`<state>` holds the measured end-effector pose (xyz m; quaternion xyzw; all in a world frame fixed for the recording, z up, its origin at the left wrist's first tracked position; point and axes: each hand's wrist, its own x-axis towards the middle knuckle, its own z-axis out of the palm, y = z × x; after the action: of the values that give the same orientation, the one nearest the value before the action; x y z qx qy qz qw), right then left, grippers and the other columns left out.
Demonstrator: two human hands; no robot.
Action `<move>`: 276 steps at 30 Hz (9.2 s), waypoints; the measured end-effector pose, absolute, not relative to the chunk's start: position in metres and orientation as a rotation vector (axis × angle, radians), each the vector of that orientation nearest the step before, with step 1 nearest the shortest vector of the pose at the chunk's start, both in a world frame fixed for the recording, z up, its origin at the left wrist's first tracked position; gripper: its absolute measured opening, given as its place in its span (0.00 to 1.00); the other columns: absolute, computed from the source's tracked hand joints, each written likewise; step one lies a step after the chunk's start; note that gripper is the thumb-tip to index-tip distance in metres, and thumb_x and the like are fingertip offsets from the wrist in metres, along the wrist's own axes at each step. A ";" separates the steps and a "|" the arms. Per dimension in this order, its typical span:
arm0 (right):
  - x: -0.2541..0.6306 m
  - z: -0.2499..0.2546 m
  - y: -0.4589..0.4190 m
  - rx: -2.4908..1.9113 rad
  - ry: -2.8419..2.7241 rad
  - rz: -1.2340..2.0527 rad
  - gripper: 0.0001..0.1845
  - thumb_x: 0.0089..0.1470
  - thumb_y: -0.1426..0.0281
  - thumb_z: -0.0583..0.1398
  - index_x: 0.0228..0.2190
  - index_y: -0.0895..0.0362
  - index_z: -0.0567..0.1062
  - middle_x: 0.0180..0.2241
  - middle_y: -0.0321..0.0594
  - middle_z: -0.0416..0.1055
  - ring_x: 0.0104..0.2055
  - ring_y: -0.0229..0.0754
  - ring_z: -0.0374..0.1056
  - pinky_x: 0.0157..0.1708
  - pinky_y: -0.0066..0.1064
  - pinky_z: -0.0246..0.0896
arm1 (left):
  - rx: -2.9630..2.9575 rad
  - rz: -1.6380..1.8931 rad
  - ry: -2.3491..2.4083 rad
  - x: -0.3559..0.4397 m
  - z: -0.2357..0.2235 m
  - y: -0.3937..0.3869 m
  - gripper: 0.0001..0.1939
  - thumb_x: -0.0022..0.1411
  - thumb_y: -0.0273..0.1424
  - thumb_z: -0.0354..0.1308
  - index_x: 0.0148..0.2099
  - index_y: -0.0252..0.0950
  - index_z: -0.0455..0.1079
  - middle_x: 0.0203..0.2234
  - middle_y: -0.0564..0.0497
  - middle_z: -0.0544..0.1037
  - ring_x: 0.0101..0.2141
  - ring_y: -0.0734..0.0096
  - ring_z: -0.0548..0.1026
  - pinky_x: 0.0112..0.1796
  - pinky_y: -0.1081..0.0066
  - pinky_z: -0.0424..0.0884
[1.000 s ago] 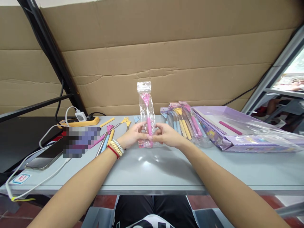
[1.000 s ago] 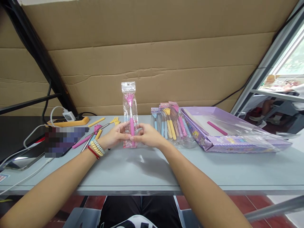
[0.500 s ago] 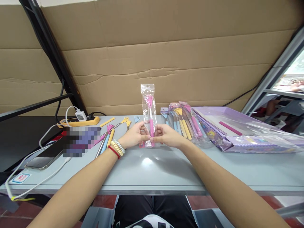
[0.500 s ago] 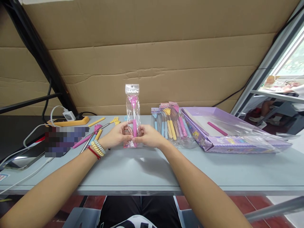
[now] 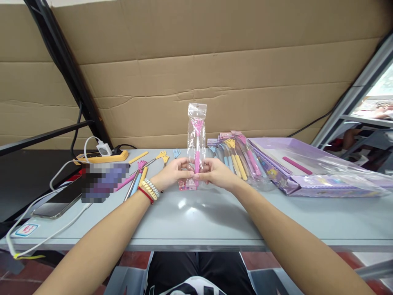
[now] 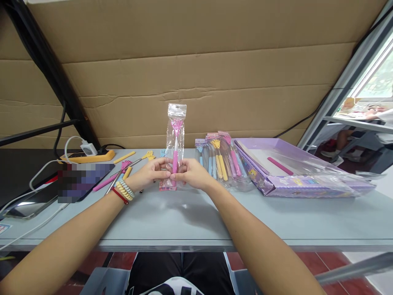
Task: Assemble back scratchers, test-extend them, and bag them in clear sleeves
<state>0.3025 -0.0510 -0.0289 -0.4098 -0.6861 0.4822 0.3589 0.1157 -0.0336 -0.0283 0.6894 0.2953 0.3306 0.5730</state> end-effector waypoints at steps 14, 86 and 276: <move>0.302 -0.031 -0.049 -1.039 -1.737 1.232 0.17 0.42 0.64 0.66 0.32 0.62 0.72 0.20 0.34 0.68 0.21 0.32 0.61 0.21 0.27 0.56 | 1.687 0.800 0.673 0.118 -0.032 -0.035 0.28 0.44 0.30 0.70 0.48 0.35 0.67 0.33 0.46 0.78 0.31 0.63 0.79 0.31 0.66 0.75; 0.302 -0.030 -0.052 -1.244 -1.908 0.881 0.17 0.50 0.55 0.59 0.29 0.58 0.70 0.20 0.33 0.67 0.20 0.33 0.59 0.22 0.27 0.52 | 1.741 0.916 0.837 0.118 -0.035 -0.029 0.25 0.47 0.35 0.68 0.46 0.32 0.66 0.35 0.46 0.76 0.33 0.67 0.75 0.35 0.66 0.73; 0.296 -0.042 -0.054 -0.789 -2.070 0.893 0.17 0.48 0.65 0.63 0.40 0.57 0.70 0.39 0.41 0.70 0.33 0.34 0.65 0.29 0.26 0.60 | 1.360 1.152 0.760 0.124 -0.043 -0.019 0.23 0.41 0.40 0.71 0.36 0.32 0.68 0.24 0.53 0.73 0.25 0.75 0.70 0.28 0.72 0.67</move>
<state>0.2961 -0.0539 -0.0419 -0.3073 -0.8060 0.3478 0.3675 0.1245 -0.0188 -0.0435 0.5786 0.3232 0.4902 0.5661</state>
